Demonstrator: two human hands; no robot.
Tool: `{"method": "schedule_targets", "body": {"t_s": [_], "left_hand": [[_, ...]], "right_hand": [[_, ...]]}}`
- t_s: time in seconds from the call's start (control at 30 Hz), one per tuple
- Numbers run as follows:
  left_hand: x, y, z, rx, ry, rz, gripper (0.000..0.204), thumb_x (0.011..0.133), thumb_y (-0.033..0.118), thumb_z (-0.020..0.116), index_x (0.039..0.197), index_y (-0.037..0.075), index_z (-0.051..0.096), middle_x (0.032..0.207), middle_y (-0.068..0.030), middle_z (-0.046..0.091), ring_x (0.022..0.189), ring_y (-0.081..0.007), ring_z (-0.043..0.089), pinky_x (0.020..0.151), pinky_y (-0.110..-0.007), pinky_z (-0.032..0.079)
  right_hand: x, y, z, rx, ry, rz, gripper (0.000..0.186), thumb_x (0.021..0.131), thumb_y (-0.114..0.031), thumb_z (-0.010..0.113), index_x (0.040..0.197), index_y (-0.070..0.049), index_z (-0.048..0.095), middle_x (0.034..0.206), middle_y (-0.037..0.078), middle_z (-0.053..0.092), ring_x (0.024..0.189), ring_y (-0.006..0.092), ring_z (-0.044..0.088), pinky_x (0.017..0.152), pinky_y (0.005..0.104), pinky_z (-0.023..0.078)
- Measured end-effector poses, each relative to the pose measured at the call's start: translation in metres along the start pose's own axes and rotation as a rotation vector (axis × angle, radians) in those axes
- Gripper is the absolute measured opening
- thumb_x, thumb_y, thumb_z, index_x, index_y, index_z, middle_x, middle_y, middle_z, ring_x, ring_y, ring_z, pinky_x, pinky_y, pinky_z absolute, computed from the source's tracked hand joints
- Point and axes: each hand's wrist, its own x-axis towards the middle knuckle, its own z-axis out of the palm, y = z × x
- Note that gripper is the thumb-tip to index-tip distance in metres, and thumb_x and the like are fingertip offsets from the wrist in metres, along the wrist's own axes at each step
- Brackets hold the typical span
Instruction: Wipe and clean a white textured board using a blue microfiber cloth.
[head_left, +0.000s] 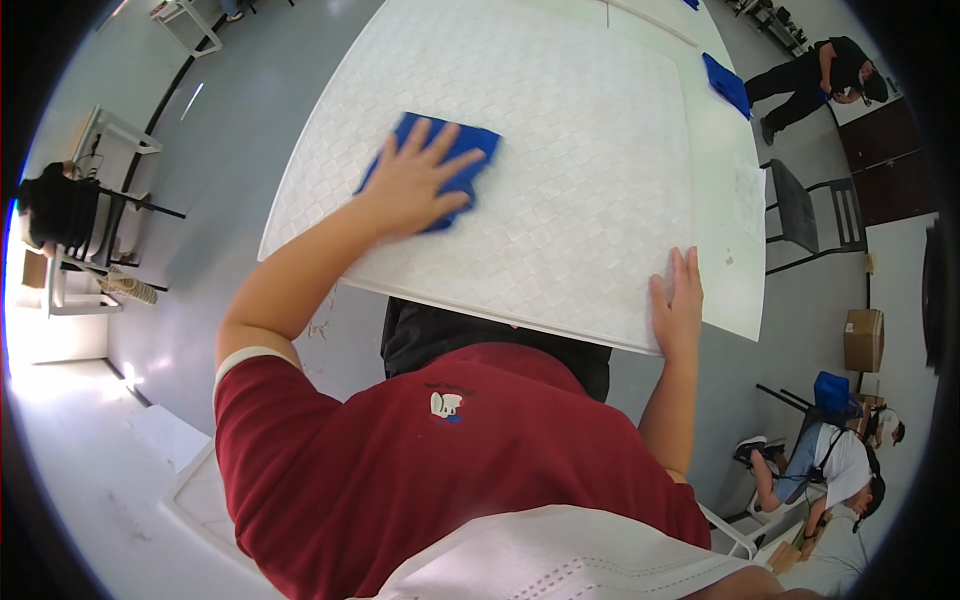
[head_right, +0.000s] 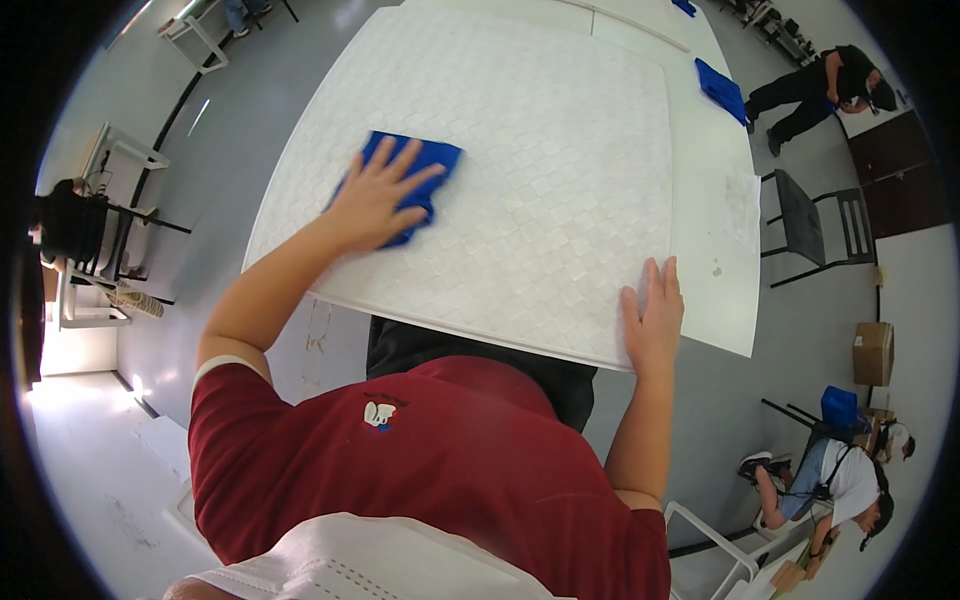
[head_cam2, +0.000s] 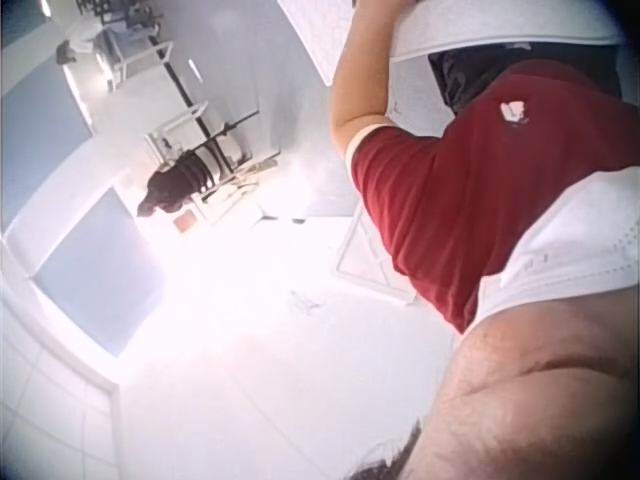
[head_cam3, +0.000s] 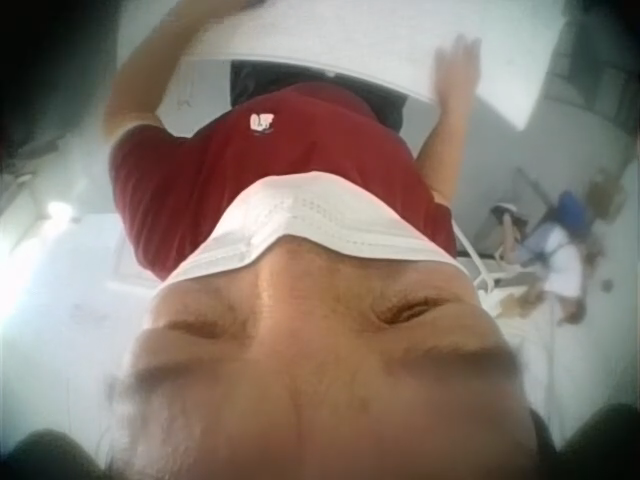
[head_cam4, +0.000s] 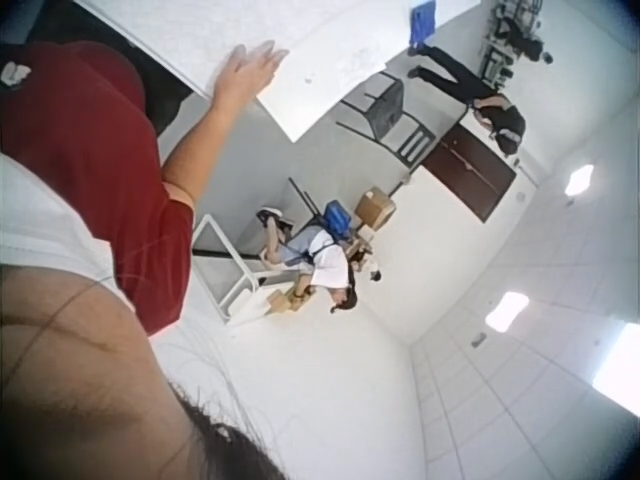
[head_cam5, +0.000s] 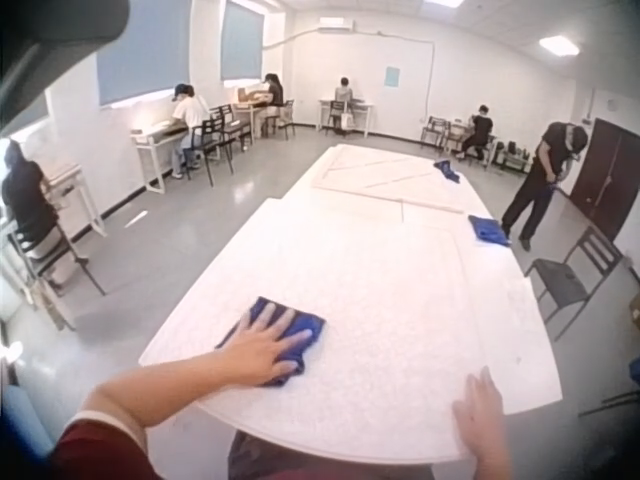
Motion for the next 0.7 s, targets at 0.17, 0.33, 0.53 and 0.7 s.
{"method": "schedule_targets", "body": {"t_s": [0.17,0.33,0.53,0.7], "left_hand": [[-0.006,-0.081,0.003,0.116,0.033,-0.421,0.059,0.089,0.051,0.044,0.143,0.029,0.03,0.152,-0.0108,0.018,0.138,-0.0392,0.013,0.105,-0.062,0.015],[0.019,-0.116,0.006,0.13,0.015,-0.499,0.059,0.09,0.057,0.039,0.143,0.034,0.028,0.152,-0.0093,0.016,0.138,-0.0392,0.013,0.103,-0.065,0.017],[0.053,-0.134,0.01,0.125,-0.008,-0.555,0.057,0.091,0.056,0.036,0.143,0.034,0.028,0.153,-0.0066,0.014,0.139,-0.0396,0.012,0.103,-0.066,0.014],[0.068,-0.106,0.016,0.114,-0.032,-0.46,0.057,0.091,0.053,0.037,0.143,0.03,0.03,0.153,-0.0091,0.013,0.137,-0.0421,0.012,0.101,-0.068,0.011]], "right_hand": [[-0.001,-0.001,-0.003,0.006,0.01,0.008,0.051,0.088,-0.024,0.055,0.131,0.0,0.044,0.142,0.026,0.03,0.128,0.0397,0.034,0.105,0.0436,0.028],[0.001,-0.002,-0.004,0.009,-0.005,0.055,0.051,0.087,-0.024,0.056,0.131,-0.001,0.044,0.143,0.025,0.03,0.128,0.0395,0.034,0.105,0.0436,0.028],[0.002,-0.005,-0.002,0.041,0.024,0.059,0.051,0.086,-0.025,0.058,0.13,-0.002,0.046,0.142,0.024,0.031,0.127,0.04,0.034,0.105,0.0438,0.028],[0.0,-0.003,-0.001,0.083,0.087,0.058,0.049,0.085,-0.024,0.059,0.128,-0.004,0.047,0.141,0.022,0.034,0.128,0.0386,0.034,0.105,0.0437,0.029]]}}
